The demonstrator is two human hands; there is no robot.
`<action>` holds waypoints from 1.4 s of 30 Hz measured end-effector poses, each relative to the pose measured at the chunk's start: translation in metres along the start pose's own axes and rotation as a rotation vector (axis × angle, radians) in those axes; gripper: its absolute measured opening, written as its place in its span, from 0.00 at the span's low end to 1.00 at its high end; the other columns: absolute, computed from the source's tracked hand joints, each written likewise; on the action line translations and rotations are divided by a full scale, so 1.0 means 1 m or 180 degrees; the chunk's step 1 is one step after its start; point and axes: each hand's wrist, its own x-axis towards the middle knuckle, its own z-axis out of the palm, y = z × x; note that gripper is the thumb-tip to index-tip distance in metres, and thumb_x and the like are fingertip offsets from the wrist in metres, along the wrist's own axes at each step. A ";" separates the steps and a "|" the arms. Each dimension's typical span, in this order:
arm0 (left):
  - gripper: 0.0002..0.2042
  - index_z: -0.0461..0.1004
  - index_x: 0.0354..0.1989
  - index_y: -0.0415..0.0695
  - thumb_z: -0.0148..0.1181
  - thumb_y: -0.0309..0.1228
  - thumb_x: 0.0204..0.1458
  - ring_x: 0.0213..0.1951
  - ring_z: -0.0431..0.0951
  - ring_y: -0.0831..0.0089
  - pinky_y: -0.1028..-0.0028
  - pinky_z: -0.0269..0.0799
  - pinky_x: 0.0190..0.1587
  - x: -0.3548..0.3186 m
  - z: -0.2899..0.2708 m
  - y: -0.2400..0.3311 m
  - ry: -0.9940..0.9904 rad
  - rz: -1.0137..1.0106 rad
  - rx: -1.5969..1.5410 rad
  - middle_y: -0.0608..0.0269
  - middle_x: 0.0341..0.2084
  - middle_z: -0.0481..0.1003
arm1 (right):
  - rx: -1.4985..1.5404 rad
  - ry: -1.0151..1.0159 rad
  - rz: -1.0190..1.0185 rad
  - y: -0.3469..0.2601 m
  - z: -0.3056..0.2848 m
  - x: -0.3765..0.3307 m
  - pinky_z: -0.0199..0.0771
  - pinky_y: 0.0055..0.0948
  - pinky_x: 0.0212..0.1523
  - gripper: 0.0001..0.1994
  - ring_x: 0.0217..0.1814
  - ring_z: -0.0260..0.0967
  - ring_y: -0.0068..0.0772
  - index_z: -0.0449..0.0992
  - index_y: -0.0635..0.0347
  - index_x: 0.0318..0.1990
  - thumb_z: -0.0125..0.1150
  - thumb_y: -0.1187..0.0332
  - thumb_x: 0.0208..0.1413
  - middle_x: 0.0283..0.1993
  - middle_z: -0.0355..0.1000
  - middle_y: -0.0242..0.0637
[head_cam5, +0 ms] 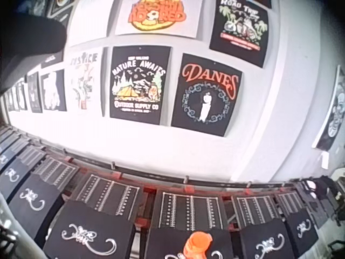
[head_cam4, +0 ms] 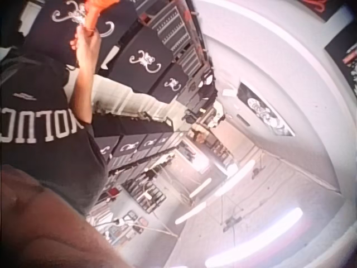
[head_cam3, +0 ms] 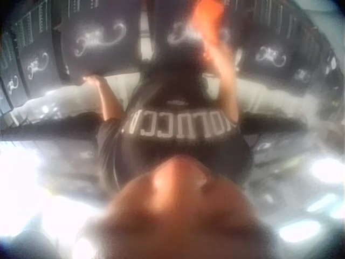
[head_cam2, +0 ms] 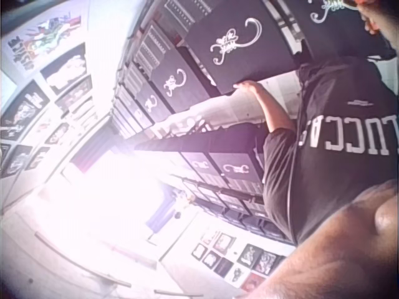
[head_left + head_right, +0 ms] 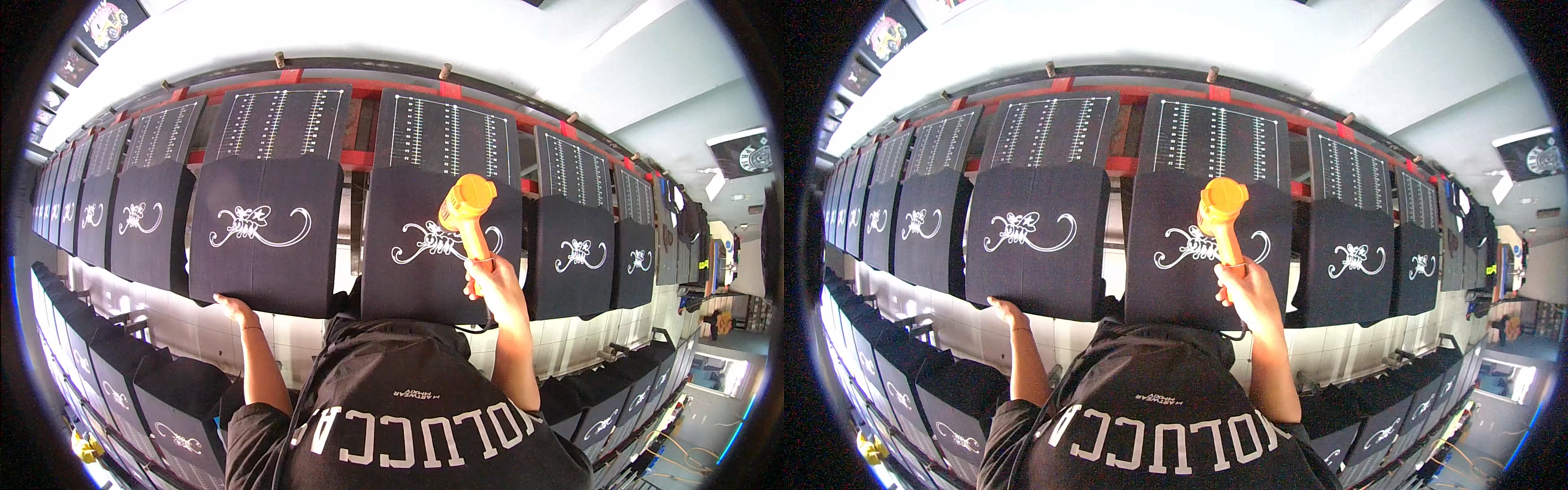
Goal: The person uses an orange heat gun to dry ink on black t-shirts mounted on printing boards, moving along the rows and occasionally touching the fabric by hand.
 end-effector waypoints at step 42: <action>0.36 0.67 0.55 0.23 0.38 0.54 0.64 0.57 0.70 0.41 0.56 0.64 0.60 0.026 -0.009 -0.003 0.0226 0.0204 0.1769 0.29 0.55 0.68 | 0.0272 0.0183 -0.0070 0.006 -0.049 0.003 0.72 0.22 0.23 0.14 0.23 0.71 0.22 0.71 0.64 0.40 0.61 0.61 0.60 0.28 0.70 0.32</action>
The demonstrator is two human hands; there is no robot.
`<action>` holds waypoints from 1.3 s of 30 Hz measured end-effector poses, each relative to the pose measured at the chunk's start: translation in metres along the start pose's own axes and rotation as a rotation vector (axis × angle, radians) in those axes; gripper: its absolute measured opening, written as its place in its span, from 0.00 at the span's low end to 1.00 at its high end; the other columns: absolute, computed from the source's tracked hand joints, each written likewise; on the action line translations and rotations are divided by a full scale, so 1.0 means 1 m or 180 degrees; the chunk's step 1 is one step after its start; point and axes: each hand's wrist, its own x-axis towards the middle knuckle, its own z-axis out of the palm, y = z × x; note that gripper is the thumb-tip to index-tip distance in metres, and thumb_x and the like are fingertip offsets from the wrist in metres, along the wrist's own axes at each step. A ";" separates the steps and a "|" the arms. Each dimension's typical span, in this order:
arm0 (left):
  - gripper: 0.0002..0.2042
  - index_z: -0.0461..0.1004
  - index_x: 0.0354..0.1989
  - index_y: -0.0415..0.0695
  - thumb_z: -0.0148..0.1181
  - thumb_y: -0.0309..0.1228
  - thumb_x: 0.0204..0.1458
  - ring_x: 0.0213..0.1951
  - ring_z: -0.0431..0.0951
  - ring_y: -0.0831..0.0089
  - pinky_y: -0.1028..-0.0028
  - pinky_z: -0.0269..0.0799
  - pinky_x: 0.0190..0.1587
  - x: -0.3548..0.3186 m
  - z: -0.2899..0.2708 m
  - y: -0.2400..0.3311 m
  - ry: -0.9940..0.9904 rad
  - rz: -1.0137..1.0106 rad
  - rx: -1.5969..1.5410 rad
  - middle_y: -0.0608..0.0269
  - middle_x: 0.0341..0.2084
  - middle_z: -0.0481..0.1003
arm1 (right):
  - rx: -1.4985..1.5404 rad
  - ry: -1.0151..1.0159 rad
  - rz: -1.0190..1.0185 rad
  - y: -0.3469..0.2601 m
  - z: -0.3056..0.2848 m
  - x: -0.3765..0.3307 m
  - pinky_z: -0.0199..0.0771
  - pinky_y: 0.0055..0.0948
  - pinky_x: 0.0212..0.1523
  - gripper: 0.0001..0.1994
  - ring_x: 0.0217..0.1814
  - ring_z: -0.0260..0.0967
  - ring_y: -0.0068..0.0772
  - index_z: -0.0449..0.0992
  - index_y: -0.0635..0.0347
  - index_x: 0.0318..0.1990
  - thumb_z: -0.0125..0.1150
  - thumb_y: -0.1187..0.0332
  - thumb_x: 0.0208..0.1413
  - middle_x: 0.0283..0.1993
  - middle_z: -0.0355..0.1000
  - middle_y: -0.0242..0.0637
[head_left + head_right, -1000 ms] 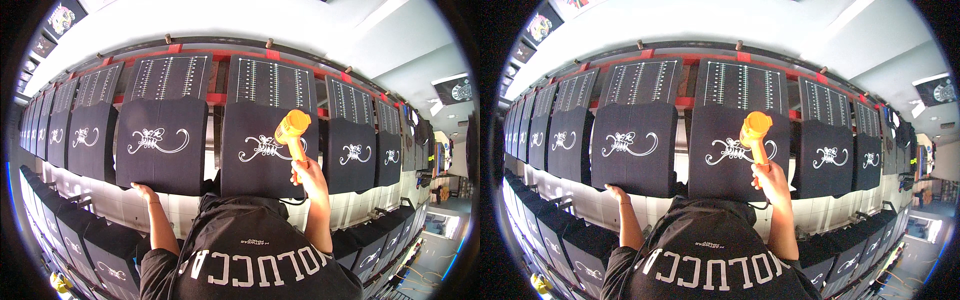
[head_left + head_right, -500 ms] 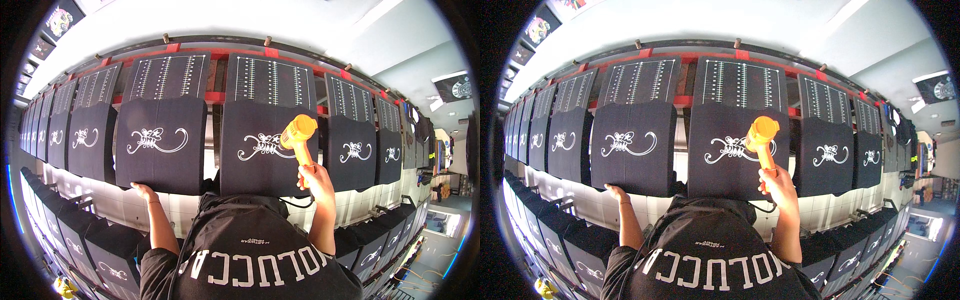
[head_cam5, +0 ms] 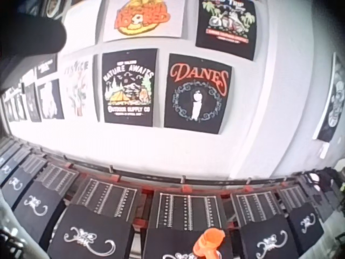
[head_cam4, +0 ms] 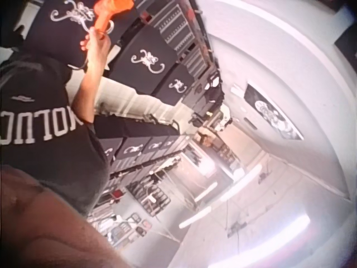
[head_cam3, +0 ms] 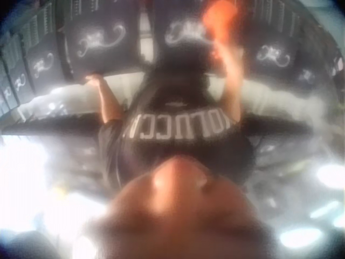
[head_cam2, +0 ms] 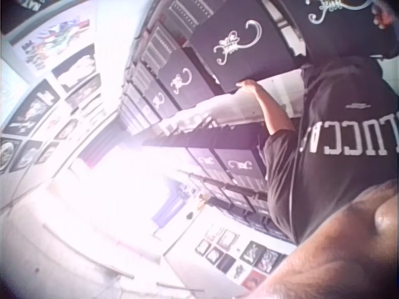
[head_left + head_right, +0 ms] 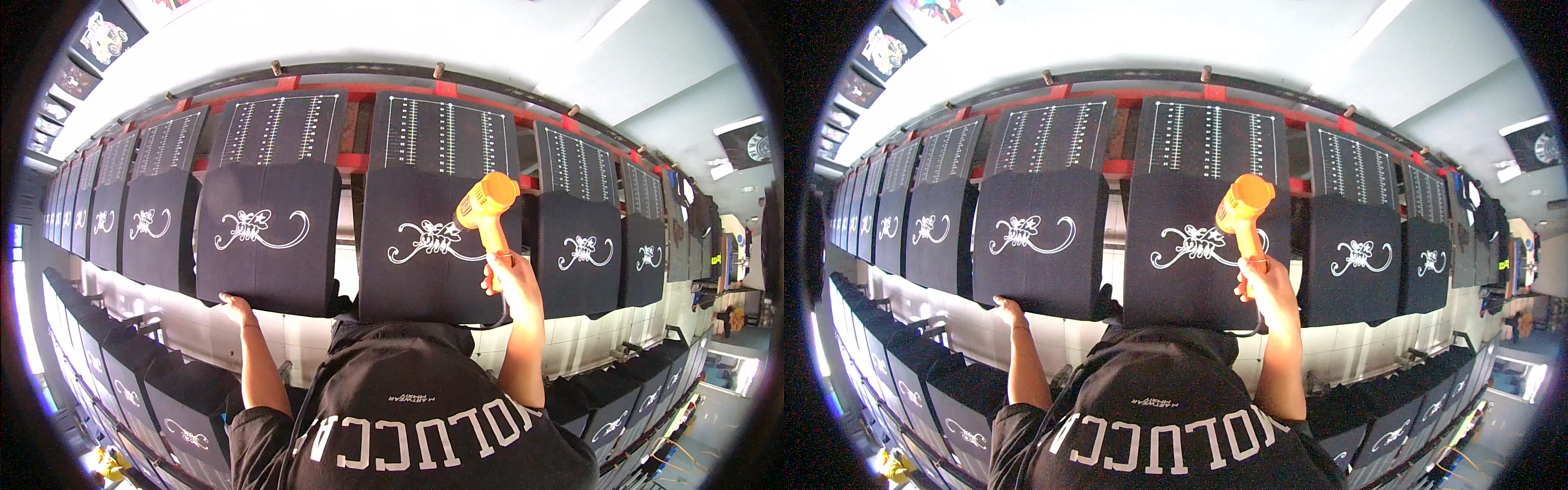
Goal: The person uses an orange heat gun to dry ink on black t-shirts mounted on printing boards, moving along the rows and occasionally touching the fabric by hand.
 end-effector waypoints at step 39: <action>0.37 0.47 0.70 0.41 0.47 0.48 0.56 0.54 0.70 0.44 0.48 0.66 0.56 -0.045 0.012 0.082 0.0982 -0.0910 0.0455 0.36 0.57 0.65 | -0.0301 -0.0648 0.0029 -0.003 0.096 -0.008 0.71 0.22 0.25 0.14 0.24 0.70 0.21 0.71 0.65 0.42 0.61 0.61 0.61 0.28 0.69 0.31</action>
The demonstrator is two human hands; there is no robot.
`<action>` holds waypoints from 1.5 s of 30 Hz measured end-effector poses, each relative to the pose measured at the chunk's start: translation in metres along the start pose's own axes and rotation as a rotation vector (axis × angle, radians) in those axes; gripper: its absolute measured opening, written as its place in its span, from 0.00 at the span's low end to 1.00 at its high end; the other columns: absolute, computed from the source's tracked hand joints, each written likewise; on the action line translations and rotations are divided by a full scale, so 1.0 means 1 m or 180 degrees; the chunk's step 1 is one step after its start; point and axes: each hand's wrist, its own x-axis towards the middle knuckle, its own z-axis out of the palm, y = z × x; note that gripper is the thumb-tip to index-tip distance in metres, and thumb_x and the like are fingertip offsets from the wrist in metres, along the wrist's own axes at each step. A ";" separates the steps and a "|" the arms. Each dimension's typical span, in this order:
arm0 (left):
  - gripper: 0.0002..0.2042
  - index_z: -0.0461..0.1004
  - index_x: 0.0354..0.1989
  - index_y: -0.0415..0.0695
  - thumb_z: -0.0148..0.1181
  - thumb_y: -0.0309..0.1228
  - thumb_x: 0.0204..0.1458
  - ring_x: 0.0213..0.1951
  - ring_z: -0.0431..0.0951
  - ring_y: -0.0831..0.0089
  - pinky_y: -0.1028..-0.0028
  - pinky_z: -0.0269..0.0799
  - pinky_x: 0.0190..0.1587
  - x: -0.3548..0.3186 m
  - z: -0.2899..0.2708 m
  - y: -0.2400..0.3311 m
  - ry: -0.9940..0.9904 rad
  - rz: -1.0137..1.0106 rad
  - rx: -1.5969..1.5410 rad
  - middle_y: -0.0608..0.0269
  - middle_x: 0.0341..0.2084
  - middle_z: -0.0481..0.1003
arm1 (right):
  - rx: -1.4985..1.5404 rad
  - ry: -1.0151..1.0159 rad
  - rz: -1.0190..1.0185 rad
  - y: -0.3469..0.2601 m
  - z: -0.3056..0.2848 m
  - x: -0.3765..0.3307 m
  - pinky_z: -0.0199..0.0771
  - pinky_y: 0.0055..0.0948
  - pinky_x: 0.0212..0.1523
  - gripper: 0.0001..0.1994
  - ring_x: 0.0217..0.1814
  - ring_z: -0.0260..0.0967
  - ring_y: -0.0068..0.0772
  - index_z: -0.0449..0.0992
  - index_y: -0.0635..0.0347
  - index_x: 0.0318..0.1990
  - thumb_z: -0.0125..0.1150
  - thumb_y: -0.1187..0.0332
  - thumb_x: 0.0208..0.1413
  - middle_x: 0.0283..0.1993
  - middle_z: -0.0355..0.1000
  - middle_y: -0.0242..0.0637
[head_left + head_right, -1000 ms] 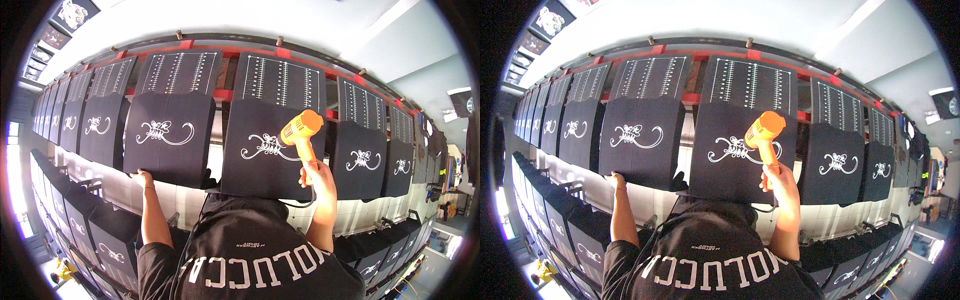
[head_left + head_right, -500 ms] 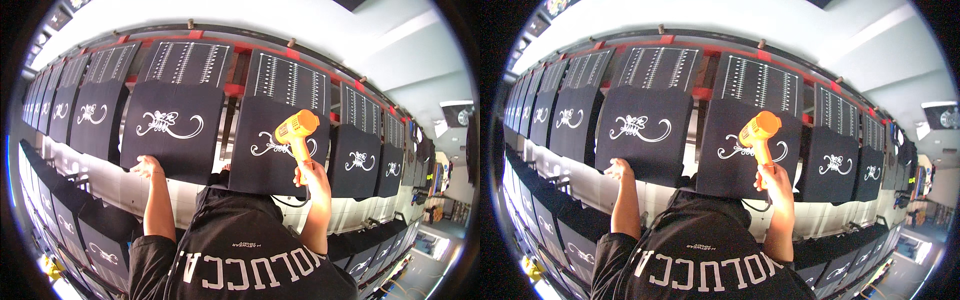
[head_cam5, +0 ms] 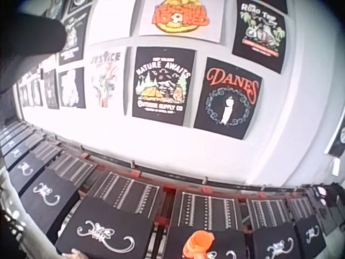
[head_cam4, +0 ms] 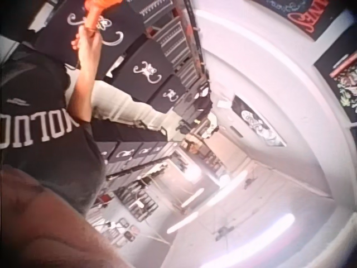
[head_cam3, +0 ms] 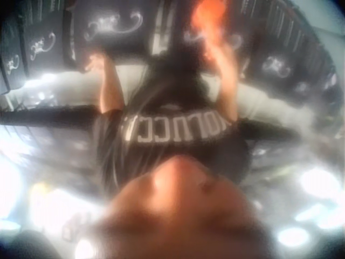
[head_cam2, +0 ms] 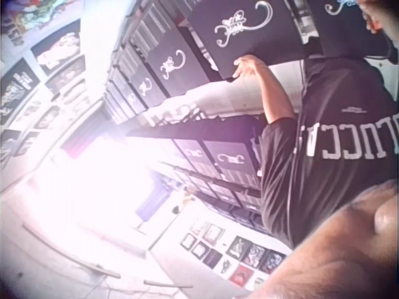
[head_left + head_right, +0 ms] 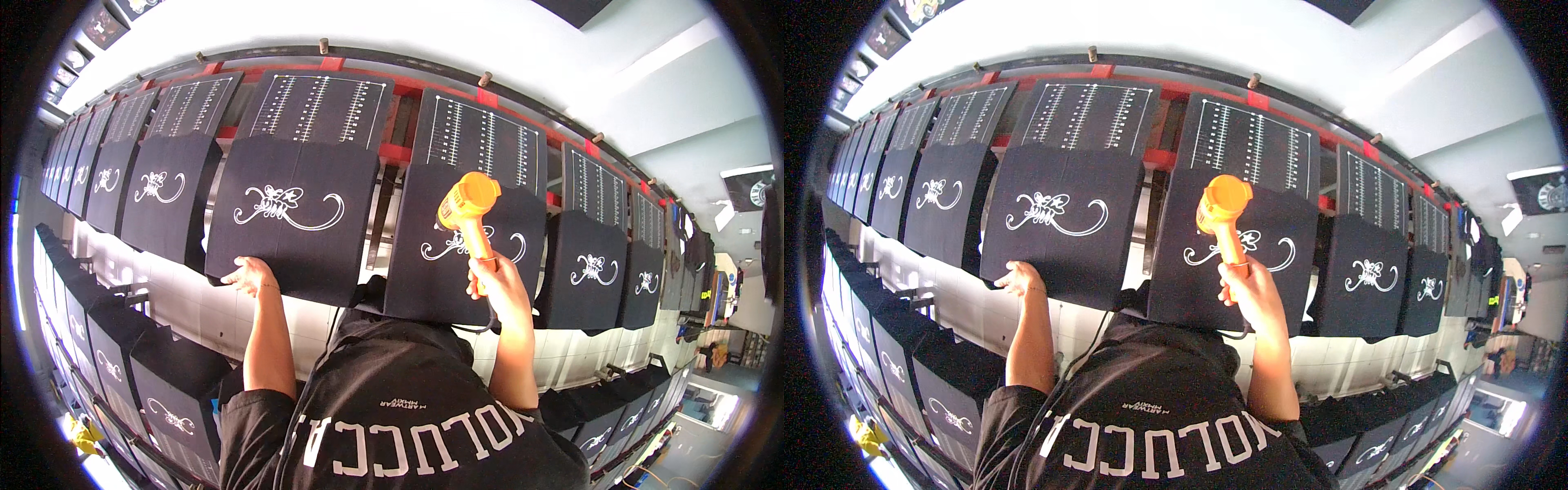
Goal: The person uses an orange heat gun to dry ink on black t-shirts mounted on printing boards, moving along the rows and occasionally touching the fabric by hand.
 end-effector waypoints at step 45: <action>0.37 0.45 0.70 0.39 0.49 0.45 0.55 0.56 0.68 0.38 0.45 0.66 0.56 0.004 0.010 -0.005 -0.0005 0.0024 -0.0098 0.30 0.59 0.60 | 0.0110 0.0586 0.0271 0.031 -0.056 -0.054 0.70 0.23 0.23 0.12 0.22 0.70 0.23 0.70 0.65 0.42 0.60 0.64 0.60 0.27 0.70 0.32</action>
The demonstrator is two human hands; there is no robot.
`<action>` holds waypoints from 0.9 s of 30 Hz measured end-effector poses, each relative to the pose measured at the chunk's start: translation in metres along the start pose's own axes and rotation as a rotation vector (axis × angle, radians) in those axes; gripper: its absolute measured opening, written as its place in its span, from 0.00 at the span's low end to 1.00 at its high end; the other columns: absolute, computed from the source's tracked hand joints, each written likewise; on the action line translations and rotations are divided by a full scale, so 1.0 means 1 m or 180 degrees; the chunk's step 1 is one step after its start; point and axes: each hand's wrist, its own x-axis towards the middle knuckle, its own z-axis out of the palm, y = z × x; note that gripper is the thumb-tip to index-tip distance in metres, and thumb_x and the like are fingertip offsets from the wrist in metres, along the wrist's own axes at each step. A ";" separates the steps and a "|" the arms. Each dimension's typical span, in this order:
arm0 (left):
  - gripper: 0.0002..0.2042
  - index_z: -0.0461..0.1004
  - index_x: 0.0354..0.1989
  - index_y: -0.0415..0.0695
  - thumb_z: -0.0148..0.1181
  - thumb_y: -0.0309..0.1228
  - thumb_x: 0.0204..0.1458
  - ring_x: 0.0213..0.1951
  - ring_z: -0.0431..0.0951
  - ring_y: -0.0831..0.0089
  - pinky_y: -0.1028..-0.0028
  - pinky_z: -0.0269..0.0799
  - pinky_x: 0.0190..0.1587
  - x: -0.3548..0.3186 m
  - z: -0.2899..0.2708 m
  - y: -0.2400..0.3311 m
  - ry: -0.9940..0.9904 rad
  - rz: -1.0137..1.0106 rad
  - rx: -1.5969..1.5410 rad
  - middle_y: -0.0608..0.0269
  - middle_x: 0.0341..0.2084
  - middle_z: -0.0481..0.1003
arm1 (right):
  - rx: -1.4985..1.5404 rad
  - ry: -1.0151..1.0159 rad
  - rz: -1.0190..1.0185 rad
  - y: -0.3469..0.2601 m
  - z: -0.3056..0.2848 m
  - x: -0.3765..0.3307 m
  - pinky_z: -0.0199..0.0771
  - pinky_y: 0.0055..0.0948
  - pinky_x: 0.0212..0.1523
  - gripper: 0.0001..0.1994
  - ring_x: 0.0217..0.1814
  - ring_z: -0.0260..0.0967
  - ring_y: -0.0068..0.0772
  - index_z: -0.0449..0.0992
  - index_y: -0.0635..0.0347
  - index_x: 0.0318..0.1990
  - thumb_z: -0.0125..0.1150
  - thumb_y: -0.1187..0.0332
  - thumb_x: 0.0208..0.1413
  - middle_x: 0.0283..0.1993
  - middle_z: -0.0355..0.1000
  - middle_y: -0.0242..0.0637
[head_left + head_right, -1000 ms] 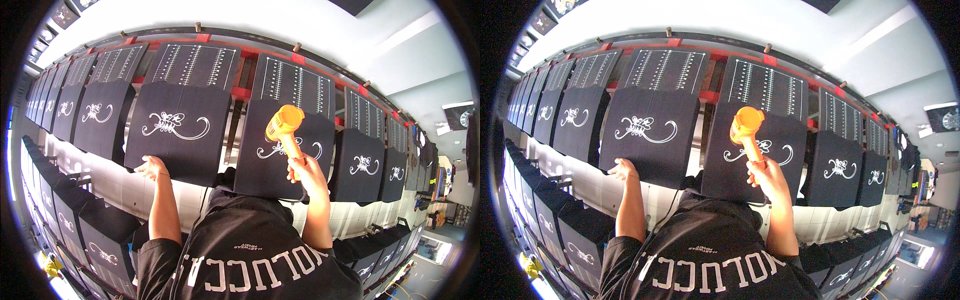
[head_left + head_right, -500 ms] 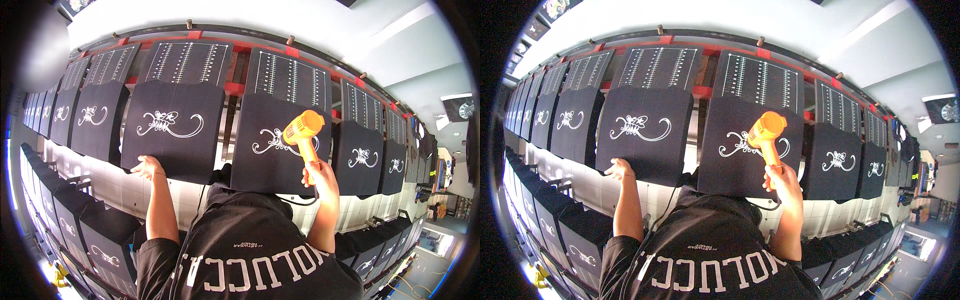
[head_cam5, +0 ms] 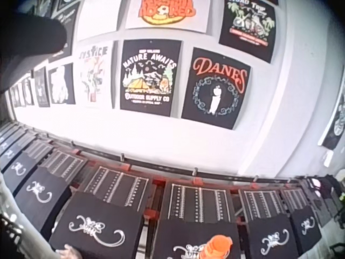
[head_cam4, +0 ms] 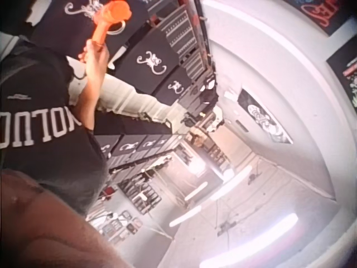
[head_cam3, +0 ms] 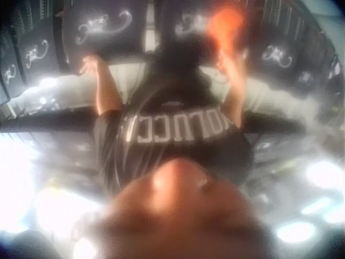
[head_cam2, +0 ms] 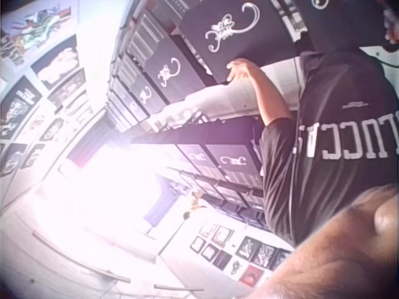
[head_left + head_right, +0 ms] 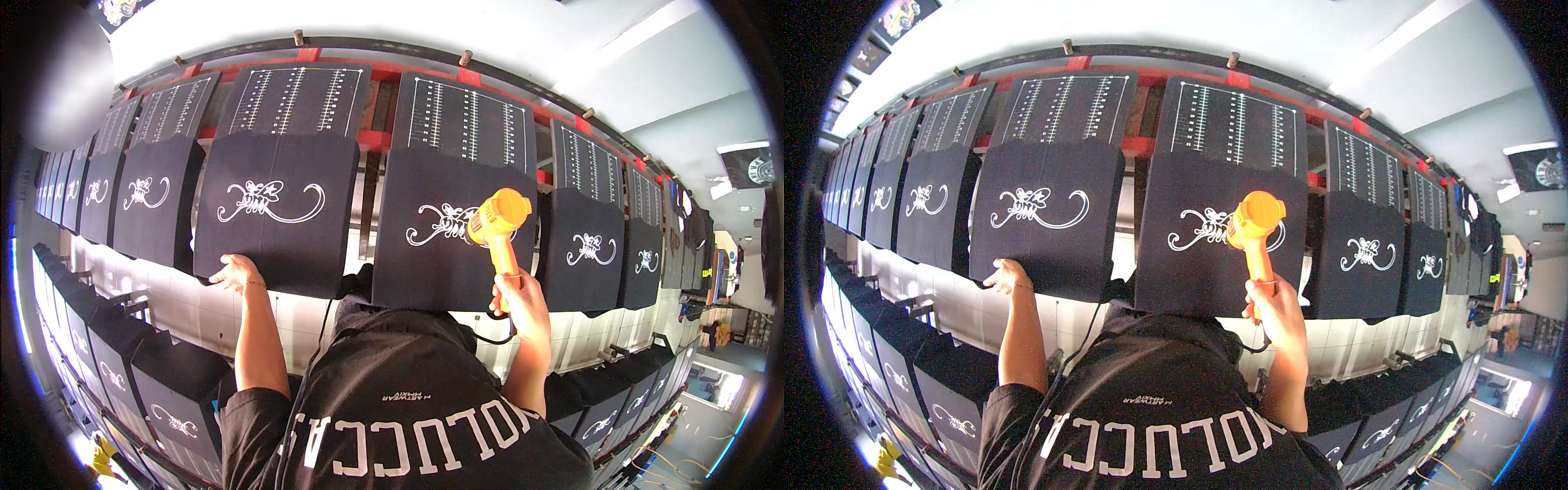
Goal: The person uses an orange heat gun to dry ink on black t-shirts mounted on printing boards, moving along the rows and occasionally touching the fabric by hand.
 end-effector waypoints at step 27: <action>0.38 0.46 0.71 0.42 0.46 0.51 0.56 0.54 0.70 0.46 0.47 0.68 0.52 0.010 0.008 -0.005 0.0043 0.0007 0.0202 0.40 0.56 0.66 | -0.0147 -0.0478 -0.0127 -0.010 0.038 0.015 0.71 0.23 0.25 0.13 0.24 0.70 0.23 0.70 0.65 0.42 0.60 0.63 0.60 0.29 0.70 0.32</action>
